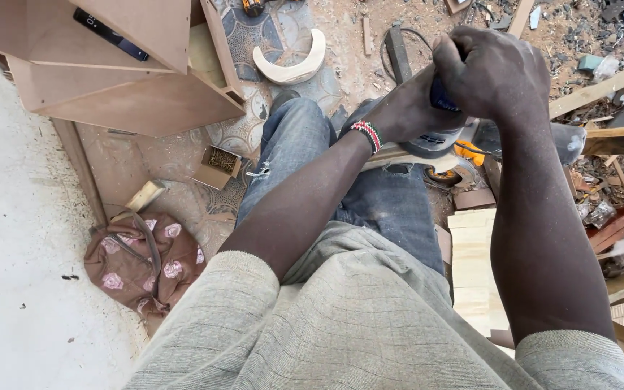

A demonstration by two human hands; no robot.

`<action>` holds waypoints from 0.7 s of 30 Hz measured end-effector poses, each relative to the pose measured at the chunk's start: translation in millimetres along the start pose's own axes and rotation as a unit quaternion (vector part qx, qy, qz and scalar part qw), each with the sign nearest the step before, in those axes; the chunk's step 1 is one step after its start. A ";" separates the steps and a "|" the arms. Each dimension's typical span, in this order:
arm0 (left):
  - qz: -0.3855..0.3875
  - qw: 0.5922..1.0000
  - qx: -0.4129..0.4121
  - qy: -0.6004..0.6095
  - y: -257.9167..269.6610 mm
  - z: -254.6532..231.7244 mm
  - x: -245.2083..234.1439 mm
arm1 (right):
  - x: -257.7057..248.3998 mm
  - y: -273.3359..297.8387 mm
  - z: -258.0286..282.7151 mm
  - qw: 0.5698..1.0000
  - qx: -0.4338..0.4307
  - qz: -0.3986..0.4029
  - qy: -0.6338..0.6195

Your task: Sanding a curved wooden piece using an orbital sander in a workshop environment.

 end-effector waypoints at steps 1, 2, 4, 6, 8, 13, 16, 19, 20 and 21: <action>0.002 1.000 0.000 0.000 -4.3 4.0 1.8 | 0.0 -1.2 -0.8 1.000 0.002 0.000 -0.001; 0.009 1.000 -0.006 0.002 -8.7 8.2 3.8 | 0.3 -2.2 -2.0 1.000 0.015 0.007 -0.006; 0.020 1.000 -0.010 0.004 -15.0 12.1 6.9 | 2.4 -2.6 -6.1 0.999 0.033 0.013 -0.011; 0.026 0.999 -0.007 0.017 -18.8 13.8 7.1 | 6.8 -3.5 -9.0 1.000 0.012 -0.021 -0.011; 0.029 0.999 0.003 0.023 -19.1 12.8 3.5 | 11.2 -7.8 -10.8 1.000 0.014 -0.020 -0.004; 0.024 0.999 0.028 -0.003 -29.6 32.6 0.3 | 24.4 -21.2 -12.0 1.000 -0.002 -0.029 -0.001; 0.029 0.999 0.027 0.015 -27.9 30.3 -9.2 | 29.0 -29.7 -8.8 0.999 -0.017 -0.050 -0.010; 0.025 0.999 0.033 0.028 -19.3 20.0 -16.7 | 28.8 -33.4 -2.7 0.999 -0.020 -0.028 0.015; 0.030 0.999 0.022 0.036 -14.6 15.1 -19.4 | 27.9 -33.4 0.4 0.999 -0.018 -0.016 0.040; 0.034 0.998 0.011 0.045 -10.2 9.9 -22.0 | 26.8 -33.5 3.3 0.998 -0.015 -0.003 0.064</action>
Point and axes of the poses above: each hand's wrist, its own y-axis away from the middle knuckle, its own x-axis out of the palm, z = x × y, the point moved 2 cm from there along -y, towards the middle knuckle, and after that the axes turned 4 degrees about -x, right-handed, at the moved point
